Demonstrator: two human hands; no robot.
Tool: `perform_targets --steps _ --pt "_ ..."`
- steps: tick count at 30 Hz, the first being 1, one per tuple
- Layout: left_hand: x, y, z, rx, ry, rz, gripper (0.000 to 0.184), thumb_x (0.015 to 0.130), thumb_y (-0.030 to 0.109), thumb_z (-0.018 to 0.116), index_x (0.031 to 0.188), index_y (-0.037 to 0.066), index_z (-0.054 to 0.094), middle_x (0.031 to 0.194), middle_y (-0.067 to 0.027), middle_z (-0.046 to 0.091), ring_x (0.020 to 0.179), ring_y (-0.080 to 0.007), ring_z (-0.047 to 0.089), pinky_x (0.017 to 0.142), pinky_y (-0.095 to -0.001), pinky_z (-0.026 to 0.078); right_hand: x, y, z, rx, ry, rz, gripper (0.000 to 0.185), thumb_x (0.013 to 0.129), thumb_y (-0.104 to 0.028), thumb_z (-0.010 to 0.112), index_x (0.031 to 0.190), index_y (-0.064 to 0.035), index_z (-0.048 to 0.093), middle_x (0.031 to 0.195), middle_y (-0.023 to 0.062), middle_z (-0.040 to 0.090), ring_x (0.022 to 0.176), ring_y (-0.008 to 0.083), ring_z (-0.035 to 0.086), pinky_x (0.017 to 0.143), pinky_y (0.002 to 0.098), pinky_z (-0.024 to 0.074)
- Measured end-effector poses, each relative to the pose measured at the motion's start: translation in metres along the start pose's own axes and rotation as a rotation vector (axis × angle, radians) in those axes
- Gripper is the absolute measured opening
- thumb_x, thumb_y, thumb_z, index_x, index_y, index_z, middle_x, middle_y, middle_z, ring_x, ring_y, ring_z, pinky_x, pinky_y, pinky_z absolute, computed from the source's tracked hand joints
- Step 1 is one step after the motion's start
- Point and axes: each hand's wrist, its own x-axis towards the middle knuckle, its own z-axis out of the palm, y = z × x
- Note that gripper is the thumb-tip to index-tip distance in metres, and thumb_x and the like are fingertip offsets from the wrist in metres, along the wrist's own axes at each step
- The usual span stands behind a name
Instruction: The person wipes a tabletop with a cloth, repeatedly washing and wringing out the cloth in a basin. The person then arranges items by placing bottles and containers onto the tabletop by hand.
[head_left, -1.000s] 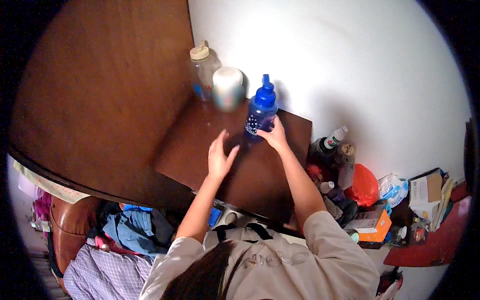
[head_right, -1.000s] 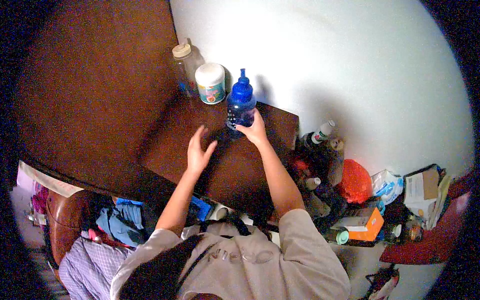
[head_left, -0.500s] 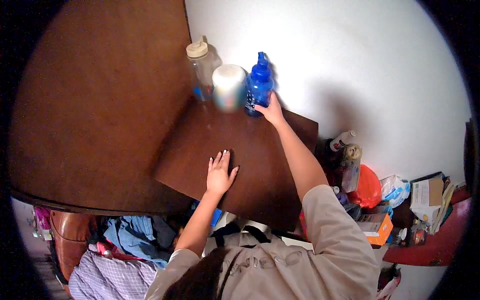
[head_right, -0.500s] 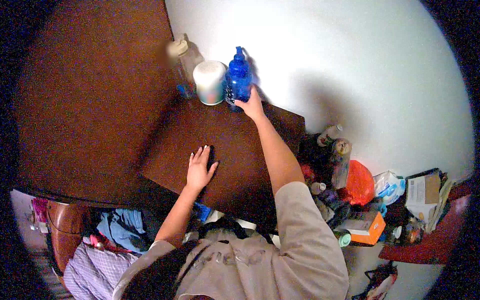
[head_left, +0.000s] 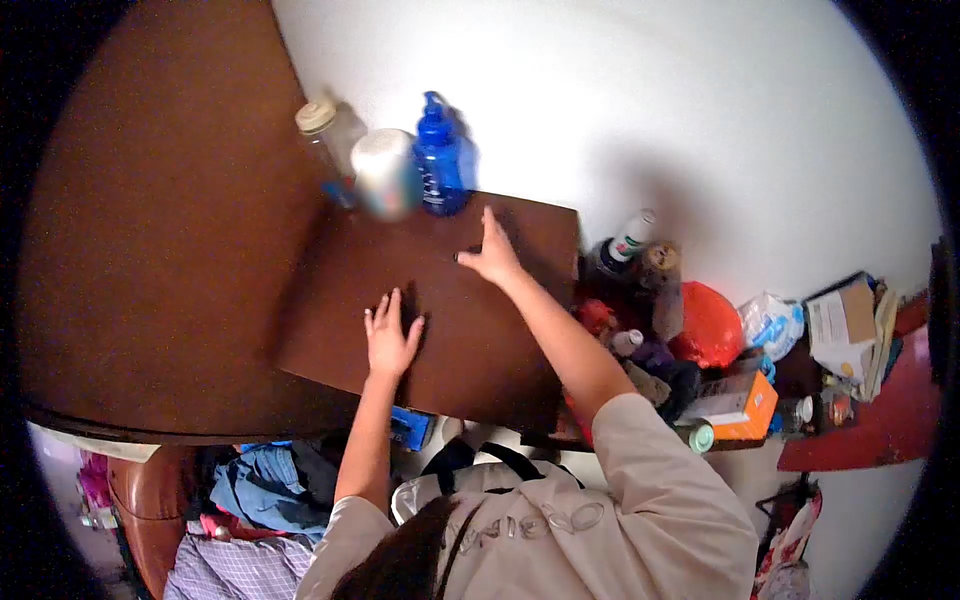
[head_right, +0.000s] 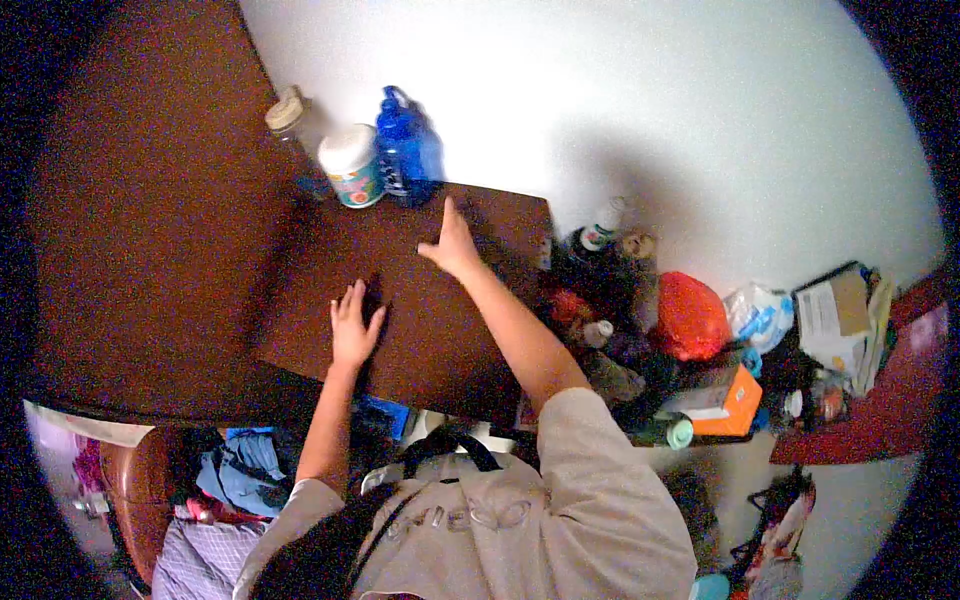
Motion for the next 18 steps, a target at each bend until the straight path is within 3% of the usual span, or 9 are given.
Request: perform_targets --steps 3,9,15,18 --pt "0.008 0.042 -0.012 -0.053 0.102 0.071 0.051 0.083 0.027 0.055 0.126 0.001 0.042 0.124 -0.0171 0.049 0.121 -0.0327 0.039 0.104 -0.0476 0.021 -0.063 0.016 -0.02 -0.06 -0.035 0.107 0.092 0.067 -0.02 0.073 0.136 0.0033 0.017 0.134 0.0223 0.034 0.124 0.0329 0.034 0.103 0.037 0.0289" --pt "-0.006 0.148 0.015 -0.184 0.006 0.229 0.048 0.082 0.024 0.057 0.124 0.003 0.045 0.126 -0.0169 0.047 0.121 -0.0332 0.039 0.102 -0.047 0.026 -0.141 0.046 -0.078 -0.079 0.098 -0.008 0.077 0.068 -0.015 0.069 0.131 0.0022 0.028 0.128 0.0227 0.039 0.12 0.0362 0.037 0.102 0.0392 0.0304" --pt "-0.058 0.186 0.051 -0.103 -0.13 0.229 0.052 0.083 0.029 0.055 0.126 0.002 0.043 0.13 -0.0153 0.043 0.125 -0.0323 0.034 0.103 -0.0474 0.024 -0.182 0.07 -0.134 -0.138 0.266 -0.083 0.066 0.068 -0.013 0.068 0.124 0.0022 0.037 0.117 0.0235 0.048 0.11 0.0372 0.045 0.095 0.0402 0.0368" --pt "-0.071 0.189 0.063 -0.017 -0.115 0.219 0.053 0.084 0.031 0.052 0.127 0.002 0.042 0.131 -0.0138 0.042 0.126 -0.0307 0.033 0.104 -0.0468 0.023 -0.193 0.094 -0.157 -0.104 0.349 0.009 0.061 0.067 -0.012 0.067 0.121 0.0013 0.041 0.115 0.0218 0.05 0.108 0.0365 0.048 0.093 0.0404 0.0384"
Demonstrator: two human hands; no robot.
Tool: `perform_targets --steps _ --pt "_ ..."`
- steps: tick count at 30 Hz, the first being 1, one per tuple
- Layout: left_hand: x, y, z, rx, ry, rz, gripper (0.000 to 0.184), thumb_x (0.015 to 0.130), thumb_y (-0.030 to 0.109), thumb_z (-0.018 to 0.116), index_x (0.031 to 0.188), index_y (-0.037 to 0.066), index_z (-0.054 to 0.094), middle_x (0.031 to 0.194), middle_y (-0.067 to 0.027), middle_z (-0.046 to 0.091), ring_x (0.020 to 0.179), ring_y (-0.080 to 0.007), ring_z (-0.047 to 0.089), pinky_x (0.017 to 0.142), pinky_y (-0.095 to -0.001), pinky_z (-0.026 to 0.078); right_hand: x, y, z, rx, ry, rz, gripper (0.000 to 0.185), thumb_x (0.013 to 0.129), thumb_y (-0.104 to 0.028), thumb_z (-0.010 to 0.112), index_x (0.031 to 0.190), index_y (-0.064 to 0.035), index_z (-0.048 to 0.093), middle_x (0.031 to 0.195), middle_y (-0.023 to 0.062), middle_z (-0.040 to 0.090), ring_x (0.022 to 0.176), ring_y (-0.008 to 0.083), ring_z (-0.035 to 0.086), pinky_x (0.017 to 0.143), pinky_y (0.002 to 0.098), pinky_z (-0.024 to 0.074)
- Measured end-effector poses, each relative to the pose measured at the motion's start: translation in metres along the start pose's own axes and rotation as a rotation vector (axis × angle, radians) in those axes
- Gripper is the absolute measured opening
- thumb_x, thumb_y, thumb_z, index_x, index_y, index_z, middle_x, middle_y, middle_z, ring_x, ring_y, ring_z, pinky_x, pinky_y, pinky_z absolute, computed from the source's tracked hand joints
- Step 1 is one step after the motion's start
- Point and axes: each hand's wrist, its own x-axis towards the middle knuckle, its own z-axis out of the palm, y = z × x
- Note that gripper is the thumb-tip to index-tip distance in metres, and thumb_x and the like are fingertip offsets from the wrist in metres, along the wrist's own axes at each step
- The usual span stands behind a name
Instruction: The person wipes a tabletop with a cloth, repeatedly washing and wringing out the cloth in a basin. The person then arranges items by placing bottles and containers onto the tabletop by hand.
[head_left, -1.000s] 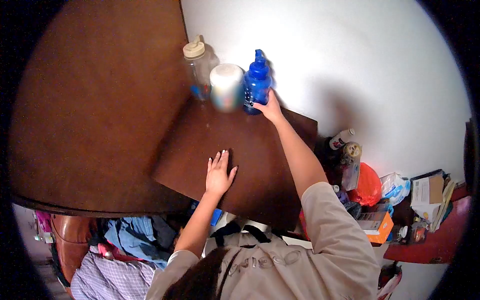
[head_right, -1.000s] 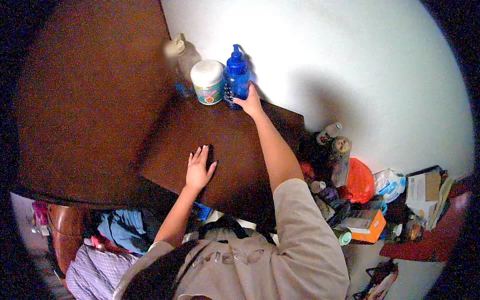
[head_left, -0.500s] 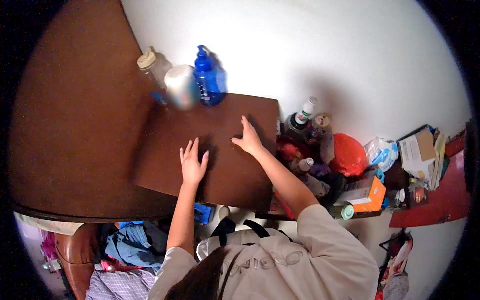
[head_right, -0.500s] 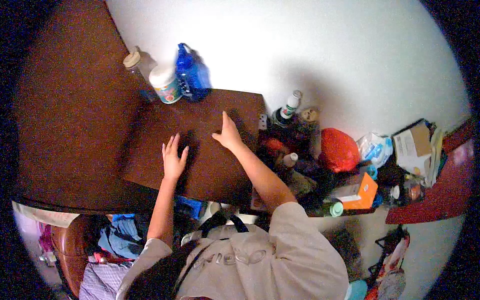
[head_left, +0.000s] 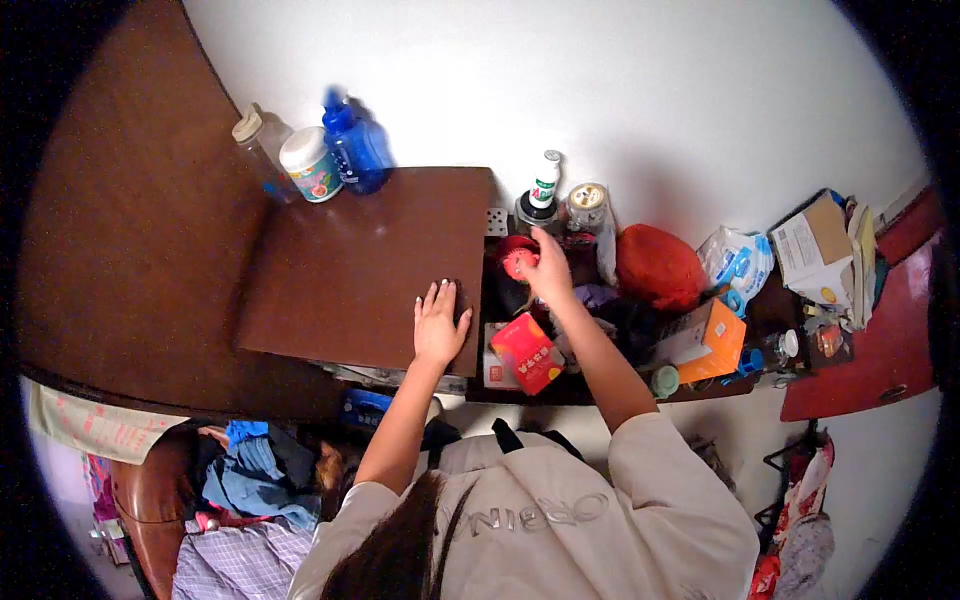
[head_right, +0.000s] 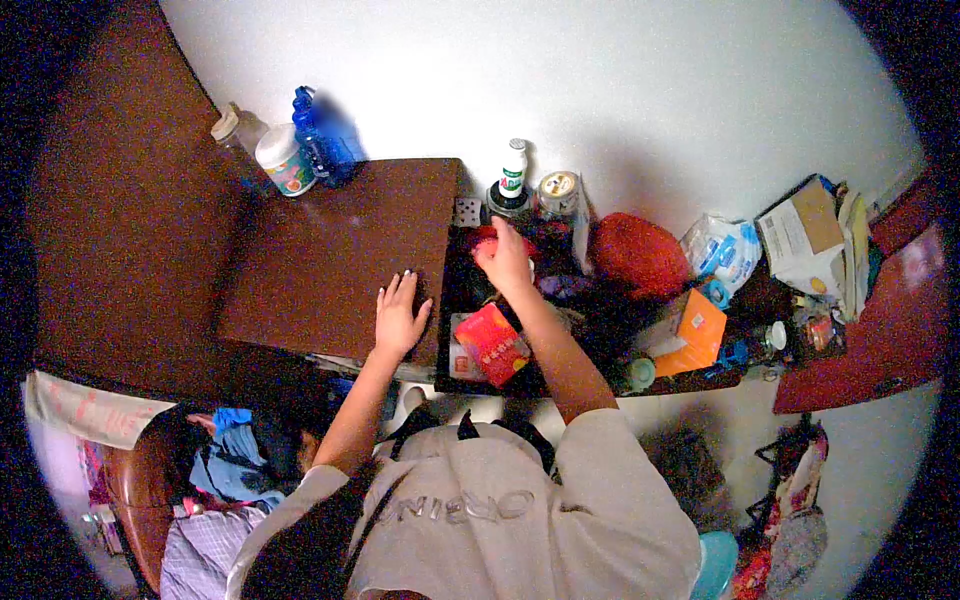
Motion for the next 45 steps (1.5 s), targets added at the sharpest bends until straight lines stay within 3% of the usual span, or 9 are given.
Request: perform_targets --steps 5,11,19,23,30,36,38,42,45 --pt "-0.006 0.002 0.004 0.046 0.057 0.006 0.051 0.086 0.033 0.049 0.126 0.002 0.043 0.13 -0.0137 0.044 0.125 -0.0304 0.033 0.104 -0.0462 0.023 0.006 0.039 -0.025 -0.036 0.073 0.12 0.06 0.066 -0.013 0.068 0.119 0.0 0.043 0.112 0.0201 0.054 0.105 0.0337 0.051 0.09 0.0387 0.0404" --pt "-0.005 0.005 0.002 0.066 0.034 -0.009 0.048 0.087 0.031 0.049 0.125 0.002 0.043 0.13 -0.0141 0.044 0.125 -0.0319 0.034 0.104 -0.0454 0.022 0.006 0.069 -0.036 -0.012 -0.013 0.189 0.059 0.067 -0.018 0.069 0.119 -0.0007 0.045 0.113 0.0201 0.054 0.104 0.0333 0.052 0.089 0.0382 0.0417" --pt "-0.005 0.006 0.005 0.071 0.062 -0.018 0.049 0.086 0.031 0.05 0.125 0.002 0.043 0.129 -0.0144 0.045 0.123 -0.0317 0.036 0.103 -0.0461 0.024 -0.022 0.072 -0.042 -0.268 -0.28 0.036 0.058 0.064 -0.022 0.071 0.114 -0.0026 0.049 0.102 0.0196 0.059 0.094 0.0351 0.056 0.081 0.0408 0.0456" --pt "-0.004 0.008 0.004 0.062 0.051 -0.039 0.05 0.086 0.032 0.05 0.126 0.002 0.042 0.13 -0.0145 0.044 0.123 -0.0315 0.036 0.104 -0.0454 0.024 -0.022 0.072 -0.039 -0.235 -0.353 0.09 0.04 0.066 -0.018 0.069 0.104 -0.0113 0.058 0.092 0.0148 0.062 0.086 0.033 0.059 0.076 0.0407 0.0471" --pt "-0.003 0.007 0.003 0.039 0.032 -0.061 0.051 0.085 0.034 0.05 0.126 0.003 0.043 0.129 -0.0143 0.045 0.123 -0.0305 0.036 0.104 -0.0441 0.024 -0.002 0.057 -0.05 -0.246 -0.221 0.011 0.036 0.069 -0.019 0.069 0.102 -0.0094 0.059 0.088 0.0159 0.062 0.083 0.0331 0.06 0.071 0.0424 0.0474" --pt "-0.004 0.005 0.004 0.036 0.034 -0.04 0.057 0.085 0.036 0.049 0.13 0.004 0.036 0.129 -0.0152 0.044 0.123 -0.0304 0.036 0.104 -0.0447 0.025 0.056 -0.027 -0.072 -0.115 0.036 -0.269 0.049 0.07 -0.017 0.069 0.114 -0.0086 0.048 0.092 0.0174 0.062 0.086 0.0346 0.059 0.072 0.0424 0.0468" --pt "-0.004 0.006 -0.002 -0.049 0.06 -0.043 0.07 0.081 0.033 0.059 0.135 0.004 0.026 0.13 -0.0178 0.042 0.122 -0.0321 0.036 0.103 -0.0433 0.027 0.07 -0.059 -0.065 -0.065 -0.017 -0.242 0.047 0.072 -0.017 0.069 0.113 -0.0078 0.048 0.093 0.0151 0.062 0.086 0.0326 0.06 0.074 0.0397 0.0471" --pt "0.003 -0.009 -0.015 -0.411 0.393 -0.234 0.092 0.069 0.02 0.074 0.138 0.002 0.017 0.133 -0.0206 0.038 0.123 -0.0323 0.037 0.102 -0.0372 0.029 0.082 -0.114 -0.018 0.135 -0.151 -0.326 0.046 0.072 -0.019 0.069 0.113 -0.0073 0.05 0.09 0.0126 0.064 0.085 0.029 0.061 0.075 0.0376 0.0476" --pt "0.015 -0.03 -0.03 -0.433 0.505 -0.277 0.09 0.068 0.024 0.074 0.136 0.0 0.02 0.13 -0.0222 0.04 0.12 -0.0355 0.038 0.1 -0.0397 0.031 0.075 -0.161 0.025 0.274 -0.308 -0.342 0.049 0.07 -0.019 0.069 0.113 -0.0058 0.051 0.091 0.0125 0.065 0.083 0.0286 0.062 0.075 0.0371 0.0484"
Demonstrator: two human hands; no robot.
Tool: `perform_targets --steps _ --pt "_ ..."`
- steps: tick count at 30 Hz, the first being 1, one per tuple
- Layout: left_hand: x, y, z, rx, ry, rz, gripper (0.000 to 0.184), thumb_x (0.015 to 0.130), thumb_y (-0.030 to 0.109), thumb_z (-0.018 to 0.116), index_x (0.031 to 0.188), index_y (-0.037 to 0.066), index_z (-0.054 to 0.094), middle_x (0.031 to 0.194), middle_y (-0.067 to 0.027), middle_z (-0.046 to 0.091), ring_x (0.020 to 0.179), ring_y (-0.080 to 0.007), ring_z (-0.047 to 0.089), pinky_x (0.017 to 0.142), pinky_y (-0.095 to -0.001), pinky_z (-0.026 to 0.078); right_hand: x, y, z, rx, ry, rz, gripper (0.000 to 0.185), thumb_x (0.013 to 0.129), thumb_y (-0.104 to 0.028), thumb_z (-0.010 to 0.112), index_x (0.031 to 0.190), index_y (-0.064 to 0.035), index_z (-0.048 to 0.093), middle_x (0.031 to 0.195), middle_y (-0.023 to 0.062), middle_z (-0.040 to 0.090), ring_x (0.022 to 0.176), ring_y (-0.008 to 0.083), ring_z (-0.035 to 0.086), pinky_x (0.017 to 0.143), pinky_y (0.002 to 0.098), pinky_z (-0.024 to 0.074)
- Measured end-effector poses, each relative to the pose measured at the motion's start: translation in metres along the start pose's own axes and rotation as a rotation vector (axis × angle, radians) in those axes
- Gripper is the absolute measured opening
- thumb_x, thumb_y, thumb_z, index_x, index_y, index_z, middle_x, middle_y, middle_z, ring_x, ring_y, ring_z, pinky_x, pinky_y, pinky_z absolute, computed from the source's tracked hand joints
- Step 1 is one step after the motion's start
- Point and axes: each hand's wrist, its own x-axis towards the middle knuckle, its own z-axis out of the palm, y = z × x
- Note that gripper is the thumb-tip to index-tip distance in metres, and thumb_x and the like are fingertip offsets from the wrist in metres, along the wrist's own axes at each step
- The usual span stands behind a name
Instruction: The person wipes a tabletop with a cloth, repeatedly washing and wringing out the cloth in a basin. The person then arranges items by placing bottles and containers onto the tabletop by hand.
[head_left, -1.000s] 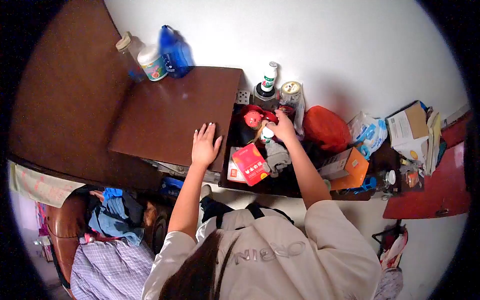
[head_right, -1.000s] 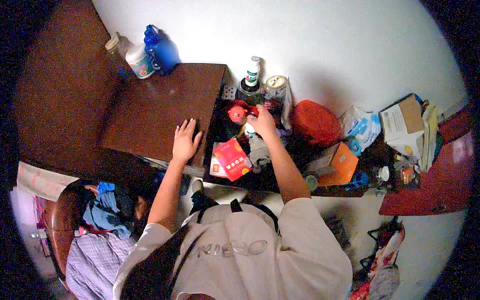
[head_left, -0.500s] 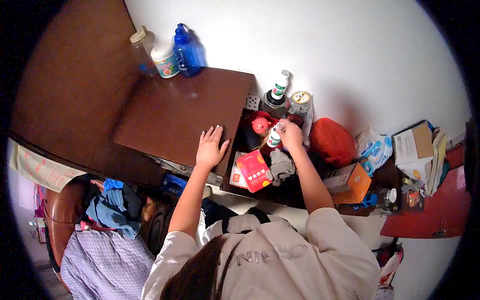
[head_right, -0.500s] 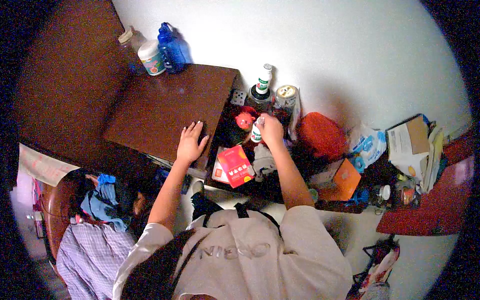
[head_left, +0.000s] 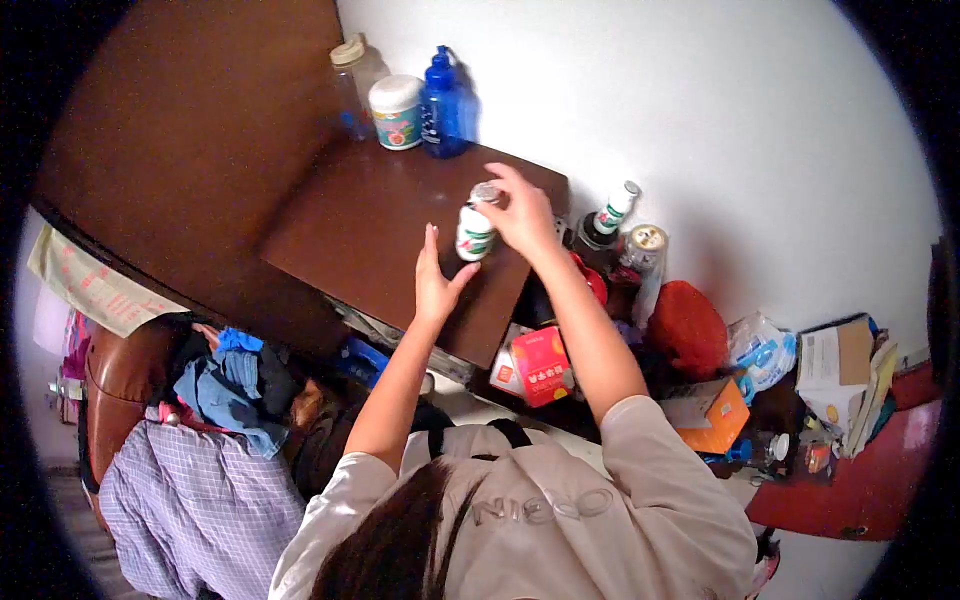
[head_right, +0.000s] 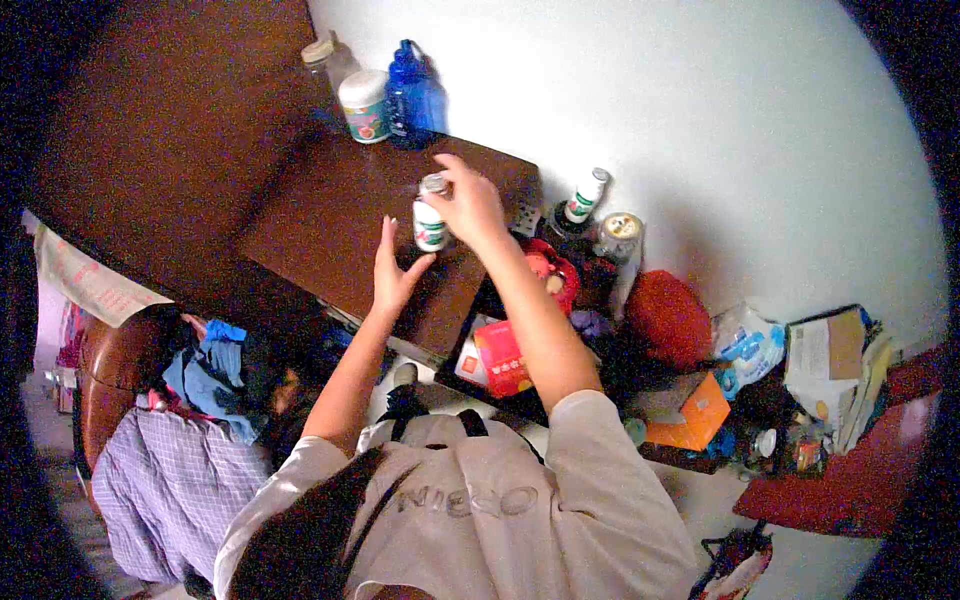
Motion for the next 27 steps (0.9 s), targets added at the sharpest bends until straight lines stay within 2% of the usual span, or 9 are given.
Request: perform_targets --steps 5,6,10,11,15,19,20,23,27 --pt "0.034 -0.034 -0.049 -0.111 0.164 -0.203 0.053 0.067 0.017 0.074 0.111 -0.004 0.052 0.098 -0.0179 0.061 0.084 -0.0283 0.061 0.075 -0.0335 0.047 0.025 -0.028 0.09 0.242 -0.075 -0.03 0.063 0.067 -0.017 0.072 0.122 -0.0063 0.044 0.095 0.0118 0.065 0.083 0.0284 0.063 0.076 0.0359 0.0489" --pt "0.038 -0.043 -0.059 0.002 0.244 -0.11 0.053 0.066 0.015 0.075 0.111 -0.002 0.053 0.097 -0.0176 0.061 0.082 -0.026 0.062 0.072 -0.0317 0.048 0.03 -0.037 0.102 0.272 -0.124 0.026 0.067 0.066 -0.017 0.073 0.124 -0.0064 0.041 0.095 0.0121 0.065 0.085 0.0283 0.063 0.077 0.0356 0.0486" --pt "0.054 -0.076 -0.09 0.047 0.346 -0.331 0.051 0.065 0.014 0.075 0.11 -0.001 0.054 0.094 -0.0166 0.063 0.082 -0.0244 0.063 0.072 -0.0321 0.048 0.042 -0.023 0.166 0.276 -0.096 -0.037 0.071 0.068 -0.02 0.073 0.128 -0.0038 0.037 0.107 0.0176 0.06 0.098 0.029 0.059 0.084 0.036 0.0469" --pt "0.059 -0.084 -0.096 0.069 0.371 -0.401 0.051 0.065 0.013 0.075 0.109 0.0 0.054 0.093 -0.0164 0.063 0.082 -0.0241 0.063 0.072 -0.0321 0.048 0.046 -0.015 0.179 0.257 -0.225 -0.007 0.072 0.07 -0.022 0.072 0.129 -0.0021 0.036 0.112 0.0192 0.057 0.101 0.0298 0.057 0.085 0.0369 0.0462" --pt "0.072 -0.116 -0.121 0.12 0.486 -0.327 0.048 0.066 0.006 0.072 0.11 0.001 0.055 0.091 -0.0161 0.064 0.079 -0.0238 0.063 0.071 -0.0321 0.049 0.052 -0.014 0.225 0.178 -0.342 0.043 0.071 0.071 -0.027 0.07 0.128 0.0009 0.037 0.111 0.0207 0.057 0.1 0.0304 0.058 0.085 0.0373 0.0463" --pt "0.081 -0.149 -0.139 0.256 0.545 -0.293 0.052 0.063 0.01 0.074 0.11 0.002 0.056 0.101 -0.0152 0.052 0.091 -0.0272 0.053 0.077 -0.0325 0.045 0.073 -0.026 0.277 0.193 -0.484 0.025 0.061 0.071 -0.028 0.069 0.119 -0.0008 0.044 0.102 0.0211 0.06 0.094 0.0352 0.059 0.079 0.0415 0.047" --pt "0.083 -0.157 -0.143 0.264 0.498 -0.364 0.052 0.064 0.01 0.074 0.112 0.002 0.055 0.097 -0.0152 0.05 0.089 -0.0283 0.052 0.076 -0.0323 0.044 0.079 -0.029 0.282 0.091 -0.579 0.093 0.051 0.072 -0.023 0.067 0.114 -0.0027 0.046 0.105 0.02 0.06 0.095 0.0325 0.059 0.08 0.0397 0.0475" --pt "0.097 -0.172 -0.157 0.326 0.439 -0.338 0.061 0.066 0.005 0.07 0.122 0.002 0.047 0.097 -0.0163 0.049 0.089 -0.0295 0.051 0.08 -0.0335 0.043 0.09 -0.045 0.298 0.001 -0.466 0.076 0.042 0.071 -0.028 0.067 0.101 -0.0038 0.049 0.093 0.0191 0.062 0.088 0.0353 0.059 0.074 0.0438 0.0473" --pt "0.096 -0.17 -0.159 0.262 0.203 -0.218 0.091 0.064 0.003 0.07 0.136 -0.004 0.015 0.117 -0.025 0.047 0.109 -0.0389 0.045 0.092 -0.04 0.039 0.118 -0.028 0.322 -0.106 -0.274 0.039 0.039 0.07 -0.03 0.069 0.092 -0.0046 0.049 0.082 0.0185 0.062 0.079 0.037 0.06 0.067 0.0458 0.0475"
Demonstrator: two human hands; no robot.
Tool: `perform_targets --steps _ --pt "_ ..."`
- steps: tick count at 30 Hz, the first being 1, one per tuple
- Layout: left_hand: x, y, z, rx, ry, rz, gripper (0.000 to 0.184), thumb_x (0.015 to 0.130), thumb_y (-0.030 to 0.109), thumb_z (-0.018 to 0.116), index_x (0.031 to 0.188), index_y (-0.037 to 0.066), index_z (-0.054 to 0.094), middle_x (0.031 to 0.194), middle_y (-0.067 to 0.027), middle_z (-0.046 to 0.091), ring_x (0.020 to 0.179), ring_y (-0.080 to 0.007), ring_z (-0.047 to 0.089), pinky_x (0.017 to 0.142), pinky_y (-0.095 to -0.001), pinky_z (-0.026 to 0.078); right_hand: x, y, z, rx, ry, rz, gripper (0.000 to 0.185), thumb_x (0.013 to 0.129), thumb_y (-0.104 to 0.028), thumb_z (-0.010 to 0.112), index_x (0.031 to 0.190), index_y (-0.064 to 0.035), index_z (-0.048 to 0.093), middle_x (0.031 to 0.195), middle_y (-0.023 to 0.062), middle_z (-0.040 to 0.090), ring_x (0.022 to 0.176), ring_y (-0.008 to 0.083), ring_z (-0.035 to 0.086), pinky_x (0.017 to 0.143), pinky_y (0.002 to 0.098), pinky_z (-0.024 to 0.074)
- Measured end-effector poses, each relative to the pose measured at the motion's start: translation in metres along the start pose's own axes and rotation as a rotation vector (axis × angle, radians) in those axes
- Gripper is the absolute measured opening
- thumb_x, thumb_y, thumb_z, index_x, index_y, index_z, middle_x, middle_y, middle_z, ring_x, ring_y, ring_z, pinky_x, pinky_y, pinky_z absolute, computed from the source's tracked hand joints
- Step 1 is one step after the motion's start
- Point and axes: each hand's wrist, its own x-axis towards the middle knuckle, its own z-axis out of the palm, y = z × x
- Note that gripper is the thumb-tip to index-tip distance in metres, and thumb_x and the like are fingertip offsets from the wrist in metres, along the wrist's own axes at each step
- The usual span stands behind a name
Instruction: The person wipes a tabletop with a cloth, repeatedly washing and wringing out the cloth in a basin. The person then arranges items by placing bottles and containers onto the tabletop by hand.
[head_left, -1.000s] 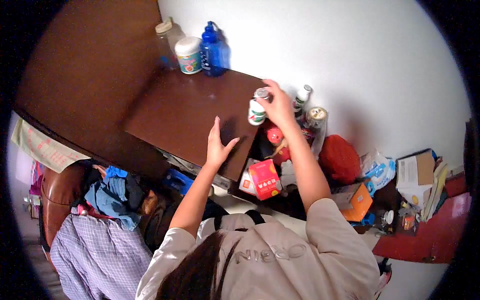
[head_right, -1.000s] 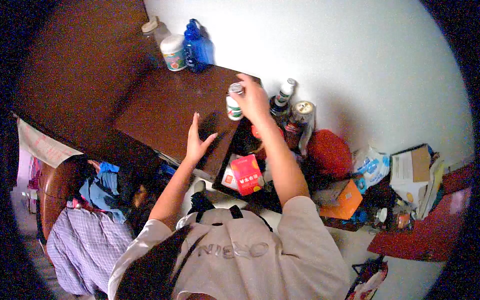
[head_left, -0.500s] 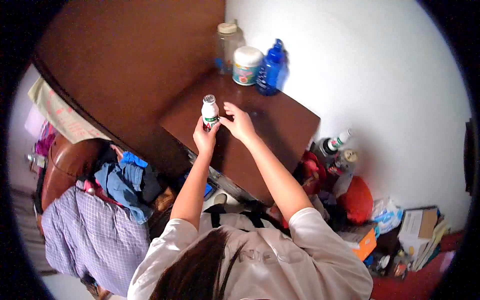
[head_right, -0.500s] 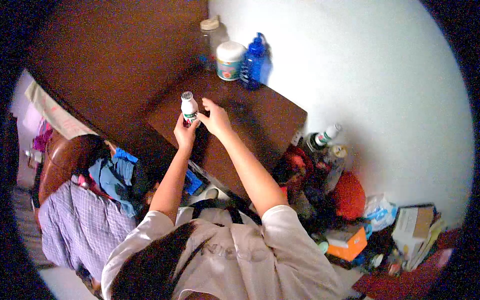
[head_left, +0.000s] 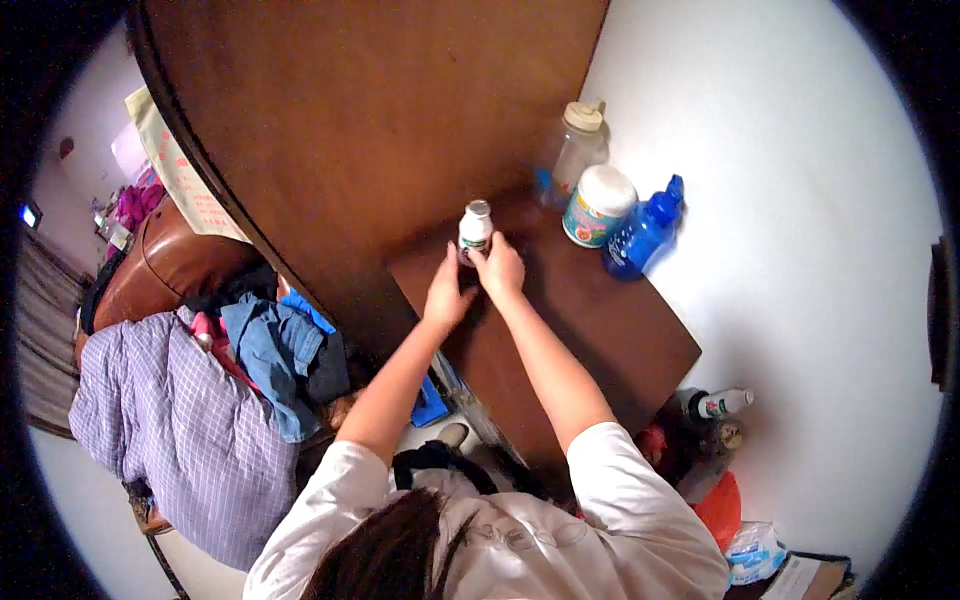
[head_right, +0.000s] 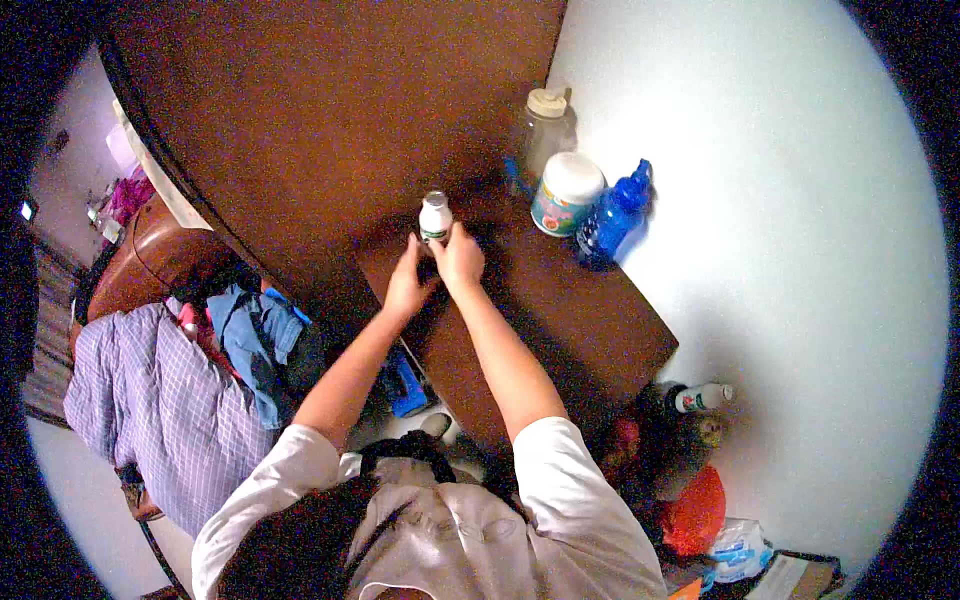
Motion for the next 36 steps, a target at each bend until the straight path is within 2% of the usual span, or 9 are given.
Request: perform_targets --steps 2,5,9,14,17,19,27,31,36 --pt "-0.023 0.018 0.001 0.149 -0.018 0.11 0.087 0.068 0.011 0.069 0.135 -0.004 0.018 0.122 -0.0267 0.043 0.116 -0.0377 0.041 0.098 -0.0422 0.034 0.023 0.012 -0.003 -0.019 0.096 0.004 0.04 0.071 -0.031 0.07 0.092 -0.0038 0.049 0.083 0.0181 0.062 0.078 0.0361 0.06 0.066 0.0453 0.0475" --pt "-0.049 0.036 0.007 0.356 -0.123 0.18 0.058 0.078 0.021 0.061 0.126 -0.002 0.039 0.127 -0.0181 0.044 0.121 -0.0321 0.039 0.102 -0.042 0.029 0.063 0.041 -0.006 -0.094 0.205 0.044 0.038 0.074 -0.029 0.068 0.094 -0.0029 0.049 0.085 0.0176 0.062 0.079 0.0357 0.06 0.067 0.0453 0.0472" --pt "-0.049 0.03 0.007 0.262 -0.073 0.183 0.049 0.079 0.023 0.059 0.12 -0.001 0.047 0.124 -0.0188 0.047 0.12 -0.0321 0.04 0.102 -0.0441 0.029 0.104 0.068 -0.017 -0.137 0.21 0.08 0.04 0.075 -0.028 0.067 0.099 -0.0019 0.05 0.085 0.0171 0.062 0.081 0.0356 0.06 0.068 0.0438 0.0481" --pt "-0.048 0.033 0.003 0.204 -0.016 0.213 0.041 0.076 0.021 0.06 0.11 0.0 0.055 0.119 -0.0191 0.051 0.116 -0.0343 0.044 0.1 -0.0466 0.032 0.132 0.089 -0.014 -0.269 0.061 0.045 0.023 0.075 -0.027 0.065 0.079 -0.0042 0.064 0.078 0.0176 0.064 0.078 0.0359 0.061 0.069 0.0444 0.0483" --pt "-0.048 0.03 0.004 0.179 -0.07 0.185 0.043 0.077 0.022 0.06 0.113 0.001 0.054 0.122 -0.0188 0.05 0.119 -0.035 0.042 0.102 -0.0458 0.029 0.133 0.092 -0.005 -0.268 0.091 0.199 0.021 0.076 -0.028 0.063 0.076 -0.0071 0.066 0.079 0.0168 0.064 0.079 0.0349 0.061 0.069 0.0444 0.0491" --pt "-0.047 0.029 0.003 0.193 -0.075 0.18 0.043 0.076 0.022 0.061 0.112 0.0 0.054 0.121 -0.0186 0.05 0.118 -0.0348 0.043 0.101 -0.0457 0.03 0.125 0.083 -0.007 -0.281 0.061 0.11 0.019 0.079 -0.025 0.059 0.085 -0.0093 0.066 0.081 0.0153 0.064 0.078 0.0353 0.062 0.069 0.0449 0.0494" --pt "-0.045 0.022 0.011 0.219 -0.021 0.26 0.036 0.074 0.019 0.059 0.103 -0.002 0.058 0.107 -0.0197 0.057 0.107 -0.0344 0.051 0.096 -0.0434 0.036 -0.001 0.072 -0.065 0.045 0.213 -0.016 0.025 0.077 -0.018 0.059 0.098 -0.005 0.061 0.086 0.0133 0.065 0.081 0.0314 0.062 0.072 0.0411 0.0493" --pt "-0.049 0.033 0.006 0.218 -0.006 0.278 0.026 0.076 0.011 0.056 0.098 0.0 0.061 0.107 -0.0152 0.06 0.103 -0.0304 0.054 0.092 -0.0396 0.039 -0.087 0.105 -0.129 0.126 0.429 0.064 0.023 0.076 -0.009 0.058 0.099 -0.0042 0.06 0.091 0.0132 0.064 0.084 0.0292 0.061 0.075 0.037 0.0485" --pt "-0.079 0.076 0.033 0.19 -0.029 0.324 0.029 0.077 0.009 0.055 0.104 0.0 0.059 0.114 -0.0151 0.057 0.107 -0.0317 0.052 0.094 -0.0413 0.037 -0.176 0.176 -0.218 -0.062 0.722 0.252 0.032 0.073 -0.006 0.06 0.105 -0.006 0.055 0.089 0.0104 0.061 0.086 0.0273 0.057 0.078 0.037 0.0451"
